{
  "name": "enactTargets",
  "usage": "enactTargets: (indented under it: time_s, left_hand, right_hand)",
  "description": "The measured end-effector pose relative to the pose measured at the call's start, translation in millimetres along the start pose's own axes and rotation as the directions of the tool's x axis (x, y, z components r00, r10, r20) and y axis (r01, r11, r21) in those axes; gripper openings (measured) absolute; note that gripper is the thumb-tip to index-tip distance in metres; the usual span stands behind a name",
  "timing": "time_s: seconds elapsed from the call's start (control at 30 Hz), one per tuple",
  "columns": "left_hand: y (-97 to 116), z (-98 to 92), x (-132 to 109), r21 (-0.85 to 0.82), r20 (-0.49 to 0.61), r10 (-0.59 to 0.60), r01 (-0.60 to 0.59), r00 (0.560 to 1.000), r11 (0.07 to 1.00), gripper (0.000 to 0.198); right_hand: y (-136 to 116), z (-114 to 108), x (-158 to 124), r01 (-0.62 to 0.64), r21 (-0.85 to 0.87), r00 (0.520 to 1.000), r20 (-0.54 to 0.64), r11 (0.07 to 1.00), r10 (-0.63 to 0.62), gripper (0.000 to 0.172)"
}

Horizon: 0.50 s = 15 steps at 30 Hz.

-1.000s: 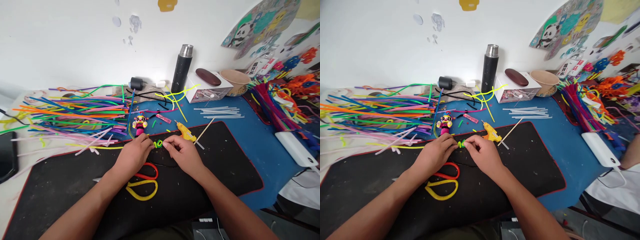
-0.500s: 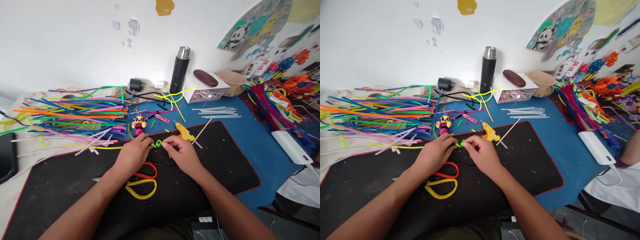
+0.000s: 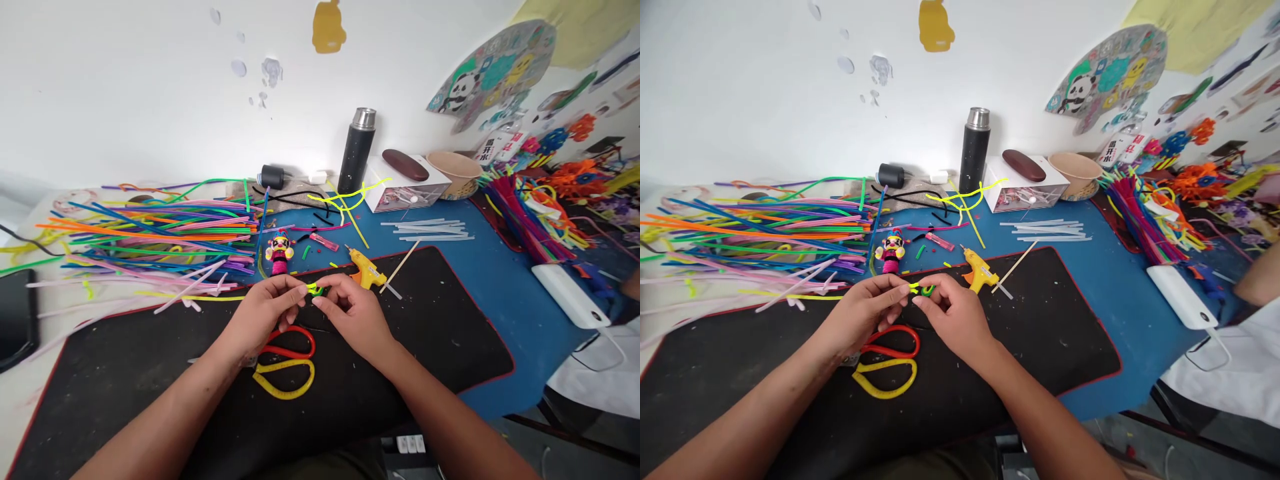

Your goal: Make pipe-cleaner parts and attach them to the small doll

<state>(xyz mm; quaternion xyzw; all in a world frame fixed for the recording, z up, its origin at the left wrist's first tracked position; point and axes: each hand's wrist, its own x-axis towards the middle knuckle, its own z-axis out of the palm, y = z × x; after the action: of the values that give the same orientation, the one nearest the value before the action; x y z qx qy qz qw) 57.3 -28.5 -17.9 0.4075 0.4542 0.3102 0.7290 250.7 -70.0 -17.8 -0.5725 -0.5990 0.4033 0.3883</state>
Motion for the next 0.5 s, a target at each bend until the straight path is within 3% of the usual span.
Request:
enactTargets:
  time_s: [0.2, 0.5]
  left_hand:
    - [3.2, 6.2, -2.9, -0.044, 0.052, -0.065, 0.067, 0.997, 0.997, 0.040]
    - [9.0, 1.6, -5.9, 0.077, 0.102, -0.063, 0.055, 0.993, 0.995, 0.040]
  right_hand:
    - [0.2, -0.3, -0.7, 0.060, -0.100, 0.998, 0.008, 0.993, -0.059, 0.016]
    - [-4.4, -7.1, -0.7, 0.123, -0.162, 0.992, 0.053, 0.979, -0.115, 0.017]
